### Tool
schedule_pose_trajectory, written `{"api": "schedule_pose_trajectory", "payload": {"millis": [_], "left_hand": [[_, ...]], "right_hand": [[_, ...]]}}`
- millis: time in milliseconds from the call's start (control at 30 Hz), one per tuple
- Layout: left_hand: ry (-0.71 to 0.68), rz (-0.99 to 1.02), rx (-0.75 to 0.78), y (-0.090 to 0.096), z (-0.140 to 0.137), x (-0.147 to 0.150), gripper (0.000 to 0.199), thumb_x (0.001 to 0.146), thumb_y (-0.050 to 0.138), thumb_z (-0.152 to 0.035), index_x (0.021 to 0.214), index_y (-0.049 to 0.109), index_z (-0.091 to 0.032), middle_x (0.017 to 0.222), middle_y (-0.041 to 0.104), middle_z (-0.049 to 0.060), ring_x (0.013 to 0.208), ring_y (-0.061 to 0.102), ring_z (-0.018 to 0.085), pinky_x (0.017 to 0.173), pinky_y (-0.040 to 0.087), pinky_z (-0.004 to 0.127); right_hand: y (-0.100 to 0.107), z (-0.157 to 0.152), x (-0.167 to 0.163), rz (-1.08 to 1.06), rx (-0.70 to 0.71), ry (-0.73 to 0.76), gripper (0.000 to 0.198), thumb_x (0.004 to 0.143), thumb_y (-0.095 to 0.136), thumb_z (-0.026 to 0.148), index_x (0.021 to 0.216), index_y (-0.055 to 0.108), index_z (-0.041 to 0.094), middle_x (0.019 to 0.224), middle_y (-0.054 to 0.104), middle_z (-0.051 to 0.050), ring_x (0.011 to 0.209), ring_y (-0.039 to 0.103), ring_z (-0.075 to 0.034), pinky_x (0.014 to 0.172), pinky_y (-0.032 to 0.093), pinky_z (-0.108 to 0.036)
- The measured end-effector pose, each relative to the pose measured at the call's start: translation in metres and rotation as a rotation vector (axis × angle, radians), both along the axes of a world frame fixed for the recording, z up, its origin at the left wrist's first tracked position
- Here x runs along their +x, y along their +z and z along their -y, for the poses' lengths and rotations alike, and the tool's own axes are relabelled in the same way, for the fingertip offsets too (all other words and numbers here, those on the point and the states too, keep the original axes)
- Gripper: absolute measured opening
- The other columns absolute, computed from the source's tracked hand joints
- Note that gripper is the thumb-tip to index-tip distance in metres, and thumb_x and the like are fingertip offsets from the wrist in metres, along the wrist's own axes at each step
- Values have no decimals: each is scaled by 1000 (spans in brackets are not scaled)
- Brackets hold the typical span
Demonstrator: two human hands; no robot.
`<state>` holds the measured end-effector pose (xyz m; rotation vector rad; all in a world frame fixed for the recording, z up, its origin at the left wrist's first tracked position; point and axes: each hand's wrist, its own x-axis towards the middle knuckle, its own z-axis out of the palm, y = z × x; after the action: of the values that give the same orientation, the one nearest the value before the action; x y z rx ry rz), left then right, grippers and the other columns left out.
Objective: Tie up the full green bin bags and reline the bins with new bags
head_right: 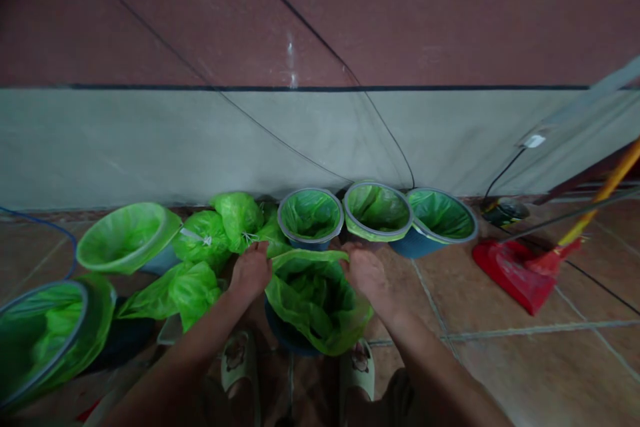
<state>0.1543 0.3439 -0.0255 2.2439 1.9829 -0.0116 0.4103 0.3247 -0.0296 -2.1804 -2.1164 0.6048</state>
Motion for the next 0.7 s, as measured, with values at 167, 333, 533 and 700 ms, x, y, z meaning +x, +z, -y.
{"api": "schedule_pose_trajectory", "payload": {"millis": [167, 333, 533, 700], "left_hand": [[-590, 140, -272, -17, 48, 17, 25, 80, 49, -12, 102, 61, -17, 103, 64, 8, 100, 60, 22, 94, 46, 34], [-737, 22, -378, -72, 70, 9, 31, 85, 45, -14, 111, 62, -14, 110, 64, 14, 111, 56, 29, 107, 35, 54], [-680, -17, -368, -75, 64, 12, 42, 80, 59, -23, 121, 59, -12, 121, 60, 18, 120, 50, 34, 112, 21, 63], [-656, -74, -331, -79, 62, 15, 58, 71, 73, -38, 121, 60, -11, 119, 62, 18, 118, 51, 35, 114, 17, 62]], "right_hand": [[-10, 57, -29, -128, -208, 517, 28, 76, 63, 22, 103, 67, 19, 100, 70, -7, 97, 63, -24, 87, 45, -31], [-47, 96, -41, 173, -194, 706, 30, 72, 61, 11, 101, 69, 13, 101, 70, -16, 95, 62, -32, 86, 46, -45], [-68, 84, -27, 141, -186, 567, 15, 73, 61, 8, 79, 73, 14, 79, 71, -14, 84, 61, -29, 88, 43, -44], [-42, 58, -13, -139, -222, 515, 23, 75, 51, 11, 82, 72, 16, 80, 69, -6, 75, 58, -17, 67, 40, -26]]}}
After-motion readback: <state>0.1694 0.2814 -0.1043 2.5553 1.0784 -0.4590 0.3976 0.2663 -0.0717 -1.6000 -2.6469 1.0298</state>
